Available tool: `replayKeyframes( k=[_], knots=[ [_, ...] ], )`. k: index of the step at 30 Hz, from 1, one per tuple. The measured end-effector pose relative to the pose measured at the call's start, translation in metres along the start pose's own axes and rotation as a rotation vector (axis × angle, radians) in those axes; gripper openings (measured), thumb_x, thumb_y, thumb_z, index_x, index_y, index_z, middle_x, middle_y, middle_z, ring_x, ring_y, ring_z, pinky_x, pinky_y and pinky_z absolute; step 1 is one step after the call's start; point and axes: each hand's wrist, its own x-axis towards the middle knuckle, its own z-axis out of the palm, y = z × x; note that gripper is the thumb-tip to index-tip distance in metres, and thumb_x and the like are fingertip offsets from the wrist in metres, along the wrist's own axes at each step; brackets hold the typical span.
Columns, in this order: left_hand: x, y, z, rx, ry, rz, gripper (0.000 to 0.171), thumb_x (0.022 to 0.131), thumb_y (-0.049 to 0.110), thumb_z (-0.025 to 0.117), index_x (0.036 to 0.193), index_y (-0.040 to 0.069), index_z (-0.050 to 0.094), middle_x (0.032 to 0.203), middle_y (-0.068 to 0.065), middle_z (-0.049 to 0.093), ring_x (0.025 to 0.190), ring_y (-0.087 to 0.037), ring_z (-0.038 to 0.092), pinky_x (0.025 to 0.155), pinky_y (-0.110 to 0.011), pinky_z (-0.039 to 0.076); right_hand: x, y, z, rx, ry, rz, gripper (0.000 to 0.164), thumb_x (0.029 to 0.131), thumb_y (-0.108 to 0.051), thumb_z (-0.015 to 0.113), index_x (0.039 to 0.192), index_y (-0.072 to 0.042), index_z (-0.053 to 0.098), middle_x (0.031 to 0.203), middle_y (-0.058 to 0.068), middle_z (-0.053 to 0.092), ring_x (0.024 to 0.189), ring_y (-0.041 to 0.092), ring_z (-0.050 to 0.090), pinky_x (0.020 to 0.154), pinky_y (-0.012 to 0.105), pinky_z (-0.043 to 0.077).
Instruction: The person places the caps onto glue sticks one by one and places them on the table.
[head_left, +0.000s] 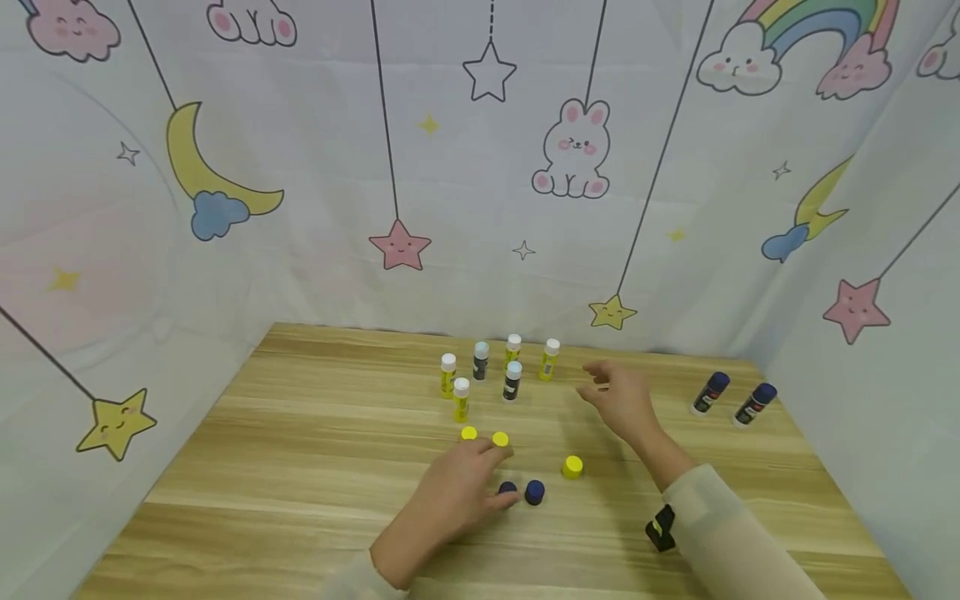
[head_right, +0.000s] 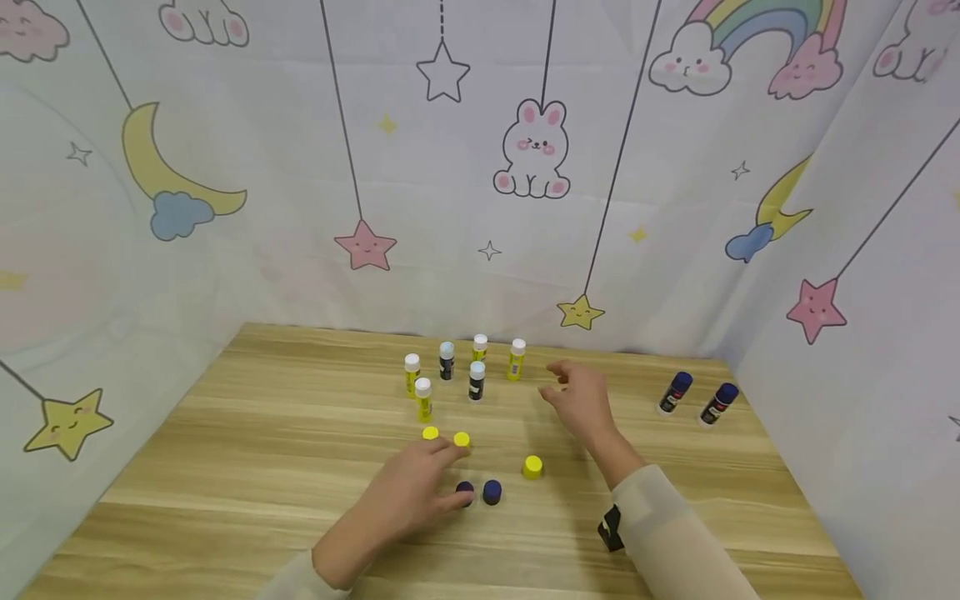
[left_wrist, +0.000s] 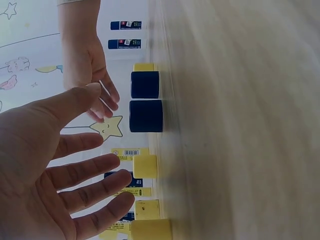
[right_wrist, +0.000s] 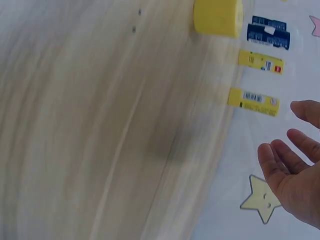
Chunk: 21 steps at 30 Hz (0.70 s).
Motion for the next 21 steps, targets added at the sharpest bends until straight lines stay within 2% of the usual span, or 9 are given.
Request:
replayKeyframes(
  k=[12, 21],
  knots=[
    [0.002, 0.006, 0.001, -0.007, -0.02, -0.001, 0.056, 0.087, 0.055, 0.075, 0.129, 0.019, 0.067, 0.125, 0.0, 0.068, 0.112, -0.017, 0.065, 0.091, -0.036, 0.057, 0.0, -0.028, 0.038, 0.141, -0.055, 0.039, 0.044, 0.093, -0.016, 0.075, 0.134, -0.004, 0.064, 0.134, 0.015, 0.064, 0.118, 0.033, 0.063, 0.094, 0.047, 0.056],
    [0.001, 0.005, 0.001, -0.007, -0.014, 0.016, 0.056, 0.087, 0.055, 0.076, 0.128, 0.02, 0.068, 0.125, 0.0, 0.068, 0.111, -0.017, 0.065, 0.086, -0.034, 0.059, 0.004, -0.029, 0.055, 0.18, -0.055, 0.035, 0.042, 0.093, -0.018, 0.075, 0.131, -0.003, 0.065, 0.13, 0.014, 0.066, 0.117, 0.032, 0.064, 0.093, 0.047, 0.057]
  ],
)
